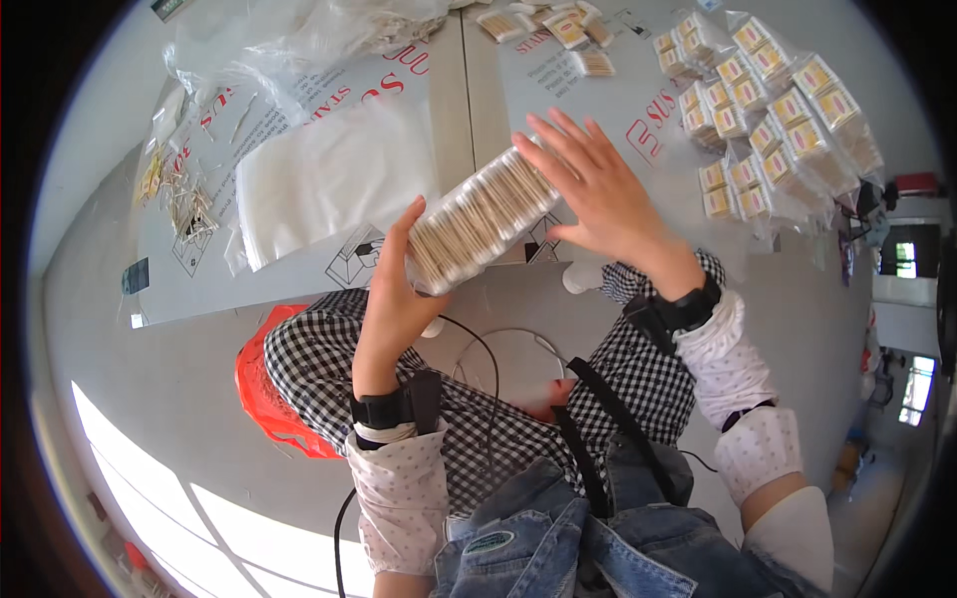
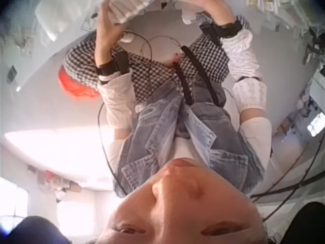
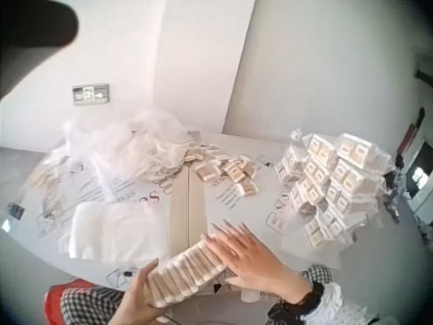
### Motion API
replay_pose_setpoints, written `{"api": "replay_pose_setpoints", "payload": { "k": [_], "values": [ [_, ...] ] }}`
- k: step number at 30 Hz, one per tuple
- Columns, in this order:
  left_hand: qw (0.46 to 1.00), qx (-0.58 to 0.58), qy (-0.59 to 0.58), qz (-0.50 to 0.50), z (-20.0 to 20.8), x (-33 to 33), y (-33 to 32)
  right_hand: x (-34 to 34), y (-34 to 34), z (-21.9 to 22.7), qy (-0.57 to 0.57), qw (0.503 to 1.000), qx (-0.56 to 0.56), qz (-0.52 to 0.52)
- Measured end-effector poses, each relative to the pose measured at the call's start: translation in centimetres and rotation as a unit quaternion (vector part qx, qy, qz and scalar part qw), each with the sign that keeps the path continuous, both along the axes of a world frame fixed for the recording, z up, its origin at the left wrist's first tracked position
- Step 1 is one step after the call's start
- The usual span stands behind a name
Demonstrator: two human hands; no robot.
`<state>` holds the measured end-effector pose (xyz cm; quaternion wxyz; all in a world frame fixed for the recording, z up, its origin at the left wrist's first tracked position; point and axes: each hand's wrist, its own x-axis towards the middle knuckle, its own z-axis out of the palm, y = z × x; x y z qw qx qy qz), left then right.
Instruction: The person packs cotton swabs by hand, placing small bundles into a plastic bag, pressing the air out, and then inserting that bag into a larger plastic bag. They repeat this process by picking up more bundles and placing them into another small bag.
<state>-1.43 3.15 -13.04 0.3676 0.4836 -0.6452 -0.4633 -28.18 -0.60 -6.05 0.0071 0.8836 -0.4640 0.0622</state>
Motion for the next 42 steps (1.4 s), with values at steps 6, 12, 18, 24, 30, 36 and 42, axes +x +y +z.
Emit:
{"api": "replay_pose_setpoints", "payload": {
  "k": [6,12,18,24,30,36,42],
  "values": [
    [0.998,-0.031,-0.037,0.047,0.9,-1.1,0.0,0.8,-3.2,-1.5,0.035,0.996,0.031,0.075],
    [0.991,-0.115,-0.038,0.064,-0.3,-1.2,-0.9,1.3,-1.8,-2.2,0.044,0.998,0.036,-0.010],
    [0.998,-0.048,0.008,0.035,0.9,-1.4,-1.2,4.4,-1.9,-1.4,-0.053,0.991,0.012,0.122],
    [0.985,-0.138,-0.098,0.019,0.2,-1.7,-1.5,4.3,-3.0,-3.5,-0.157,0.974,0.129,0.099],
    [0.984,-0.149,0.015,0.099,1.3,-2.2,-0.3,3.4,-2.5,-3.0,-0.163,0.981,0.074,0.078],
    [0.921,-0.214,-0.315,0.087,1.4,-5.2,2.5,2.6,-1.5,-3.7,-0.183,0.976,0.077,0.088],
    [0.886,-0.190,-0.417,0.078,0.3,-7.4,2.7,2.7,-1.6,-3.9,-0.158,0.975,0.087,0.130]
  ]
}}
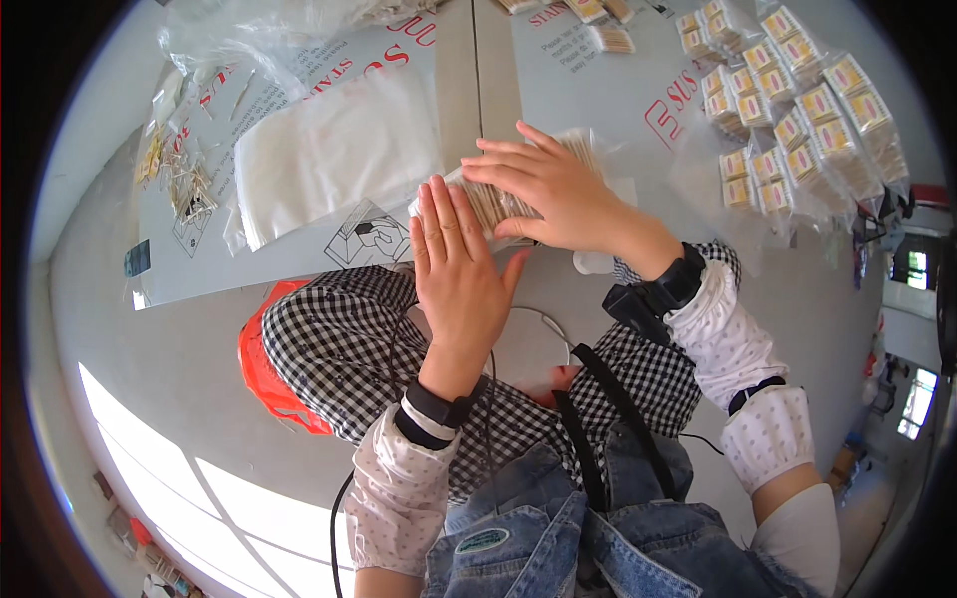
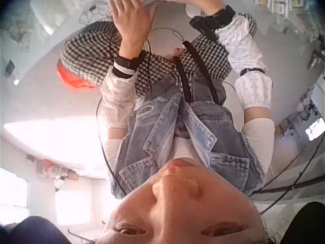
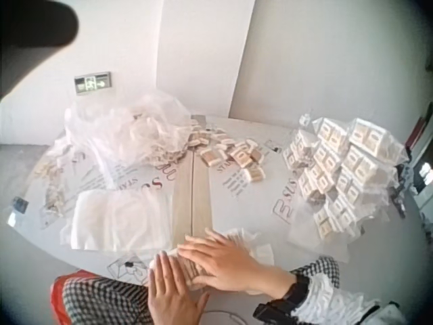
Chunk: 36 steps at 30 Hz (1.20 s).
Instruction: The person packs cotton swabs by hand, placing small bundles into a plastic bag, pressing the air out, and then inserting that bag into a larger plastic bag. They repeat this process by picking up more bundles and placing them into another small bag.
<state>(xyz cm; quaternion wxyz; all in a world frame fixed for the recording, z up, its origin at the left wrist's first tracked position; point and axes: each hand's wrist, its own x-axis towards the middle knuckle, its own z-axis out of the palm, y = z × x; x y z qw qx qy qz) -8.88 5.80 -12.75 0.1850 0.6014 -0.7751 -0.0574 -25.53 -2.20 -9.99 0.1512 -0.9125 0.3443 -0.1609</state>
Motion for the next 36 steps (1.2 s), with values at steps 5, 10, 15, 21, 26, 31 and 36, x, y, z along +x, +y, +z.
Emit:
{"api": "replay_pose_setpoints", "payload": {
  "k": [5,10,15,21,26,31,36],
  "values": [
    [1.000,0.003,0.008,-0.004,0.5,0.9,-0.4,-0.9,0.0,-0.4,-0.037,0.999,0.002,-0.032],
    [1.000,0.002,-0.005,-0.004,2.2,0.9,0.8,-2.6,1.2,0.4,0.019,0.998,-0.025,-0.061],
    [0.994,0.051,0.004,-0.093,2.1,1.0,1.7,-2.4,1.4,0.0,0.084,0.990,-0.095,-0.062],
    [0.894,0.074,0.435,0.073,1.2,4.5,2.7,-2.6,2.2,-0.5,0.063,0.992,-0.069,-0.086],
    [0.671,0.303,0.646,0.201,-0.7,4.3,3.3,-2.8,6.1,-1.6,0.036,0.986,-0.106,-0.126],
    [0.540,0.393,0.724,0.172,-1.0,3.2,3.5,-3.7,9.9,-2.4,0.001,0.984,-0.093,-0.152],
    [0.612,0.354,0.695,0.129,-1.1,2.5,3.0,-4.9,12.5,-5.6,-0.018,0.982,-0.108,-0.156]
  ]
}}
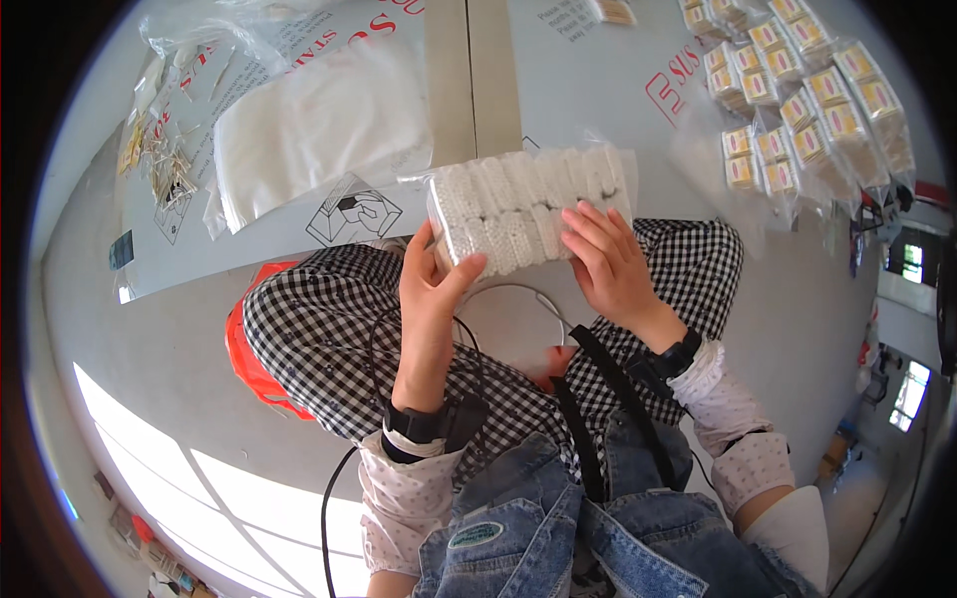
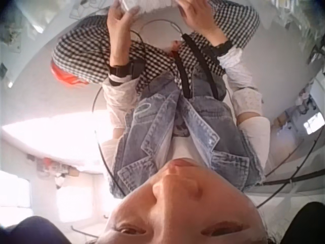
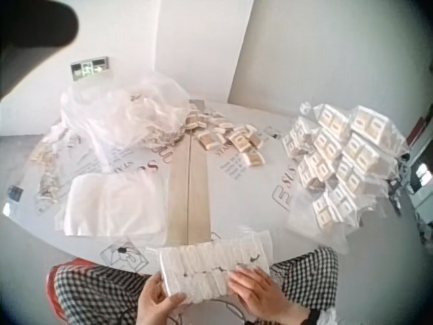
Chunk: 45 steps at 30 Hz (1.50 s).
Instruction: The person packs cotton swabs by hand, placing small bundles into a plastic bag, pressing the air out, and then inserting that bag into a larger plastic bag. They repeat this process by picking up more bundles and placing them into another small bag.
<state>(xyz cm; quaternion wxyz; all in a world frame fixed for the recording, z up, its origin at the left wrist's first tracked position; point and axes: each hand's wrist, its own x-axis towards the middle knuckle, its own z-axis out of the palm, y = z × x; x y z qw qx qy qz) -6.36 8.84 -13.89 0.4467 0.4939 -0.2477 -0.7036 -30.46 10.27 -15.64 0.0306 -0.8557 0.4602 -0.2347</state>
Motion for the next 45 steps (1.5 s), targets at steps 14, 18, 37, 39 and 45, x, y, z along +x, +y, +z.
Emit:
{"api": "replay_pose_setpoints", "payload": {
  "k": [14,18,37,39,45],
  "values": [
    [0.985,0.111,-0.131,0.003,-1.2,0.2,-0.4,3.7,-2.6,3.1,-0.064,0.989,0.124,0.039],
    [0.992,0.075,-0.106,-0.014,-1.8,0.5,-0.4,5.0,-0.8,1.4,0.035,0.995,0.089,0.028],
    [0.958,-0.167,-0.157,0.173,1.5,-4.8,2.9,1.2,-0.6,2.1,-0.274,0.935,0.115,-0.192],
    [0.965,-0.169,-0.126,0.158,2.3,-5.2,3.2,0.3,-0.7,1.8,-0.308,0.910,0.137,-0.244],
    [0.916,-0.367,-0.103,0.124,1.4,-5.9,4.1,0.1,-0.9,2.6,-0.584,0.723,0.291,-0.228]
  ]
}}
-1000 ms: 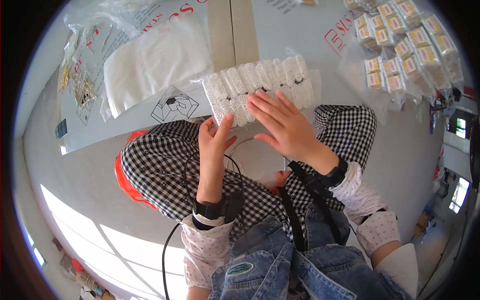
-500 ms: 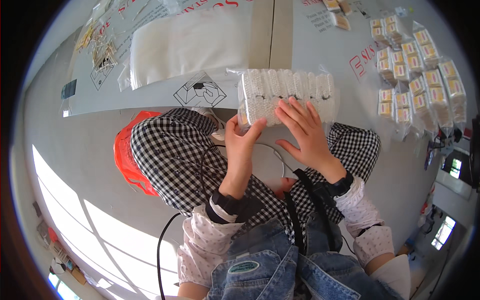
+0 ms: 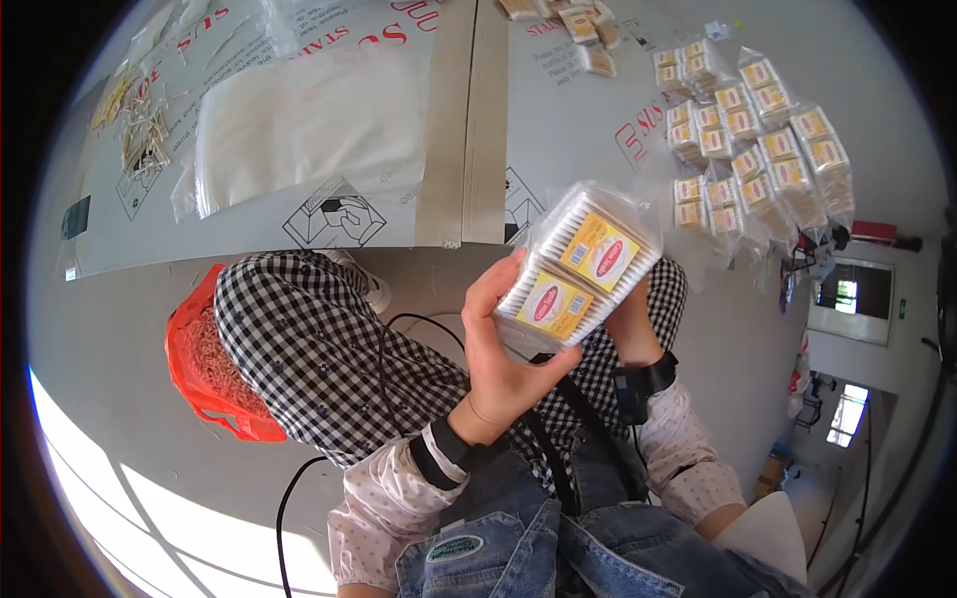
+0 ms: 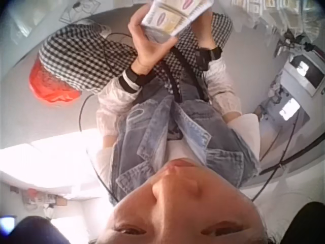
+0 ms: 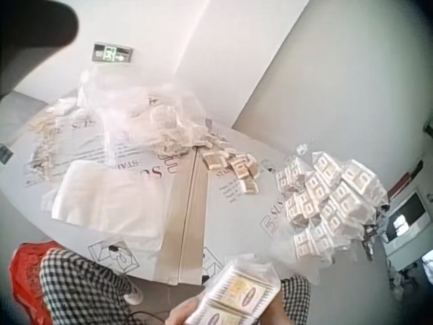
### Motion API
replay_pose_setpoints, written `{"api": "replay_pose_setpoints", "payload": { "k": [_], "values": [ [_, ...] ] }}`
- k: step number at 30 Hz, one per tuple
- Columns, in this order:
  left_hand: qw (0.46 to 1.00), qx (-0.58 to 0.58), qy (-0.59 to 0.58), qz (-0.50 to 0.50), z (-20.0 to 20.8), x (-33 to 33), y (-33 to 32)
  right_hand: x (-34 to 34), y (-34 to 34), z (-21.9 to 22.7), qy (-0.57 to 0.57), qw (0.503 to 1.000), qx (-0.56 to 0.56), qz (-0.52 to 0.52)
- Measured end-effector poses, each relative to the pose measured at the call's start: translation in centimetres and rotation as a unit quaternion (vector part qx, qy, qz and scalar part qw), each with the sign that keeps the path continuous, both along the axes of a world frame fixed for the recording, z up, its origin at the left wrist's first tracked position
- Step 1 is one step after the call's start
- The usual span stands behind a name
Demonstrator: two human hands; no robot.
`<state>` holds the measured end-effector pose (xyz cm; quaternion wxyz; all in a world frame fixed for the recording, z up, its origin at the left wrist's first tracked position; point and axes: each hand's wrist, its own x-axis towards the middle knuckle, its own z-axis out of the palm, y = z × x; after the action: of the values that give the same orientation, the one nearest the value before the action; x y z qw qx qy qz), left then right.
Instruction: The person packs cotton swabs by hand, placing small bundles into a plastic bag, pressing the air out, and then inserting that bag into a larger plastic bag. They repeat this process by picking up more bundles and placing them into another small bag.
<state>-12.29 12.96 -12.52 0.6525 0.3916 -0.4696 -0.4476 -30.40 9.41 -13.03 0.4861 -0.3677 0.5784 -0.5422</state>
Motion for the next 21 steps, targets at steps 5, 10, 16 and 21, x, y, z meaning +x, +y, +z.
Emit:
{"api": "replay_pose_setpoints", "payload": {
  "k": [5,10,16,21],
  "values": [
    [0.997,-0.067,0.024,-0.032,-0.4,0.4,0.4,0.7,0.5,0.7,-0.048,0.998,-0.038,-0.014],
    [0.993,-0.089,0.048,-0.065,0.4,0.8,1.4,0.6,2.0,2.2,-0.040,0.998,0.026,-0.048],
    [0.997,0.002,0.059,-0.055,6.4,1.3,4.3,-2.2,7.2,1.6,-0.063,0.998,-0.001,0.000],
    [0.990,0.052,0.088,-0.094,11.0,2.3,6.4,-2.7,14.3,1.7,-0.355,0.933,0.001,0.061]
  ]
}}
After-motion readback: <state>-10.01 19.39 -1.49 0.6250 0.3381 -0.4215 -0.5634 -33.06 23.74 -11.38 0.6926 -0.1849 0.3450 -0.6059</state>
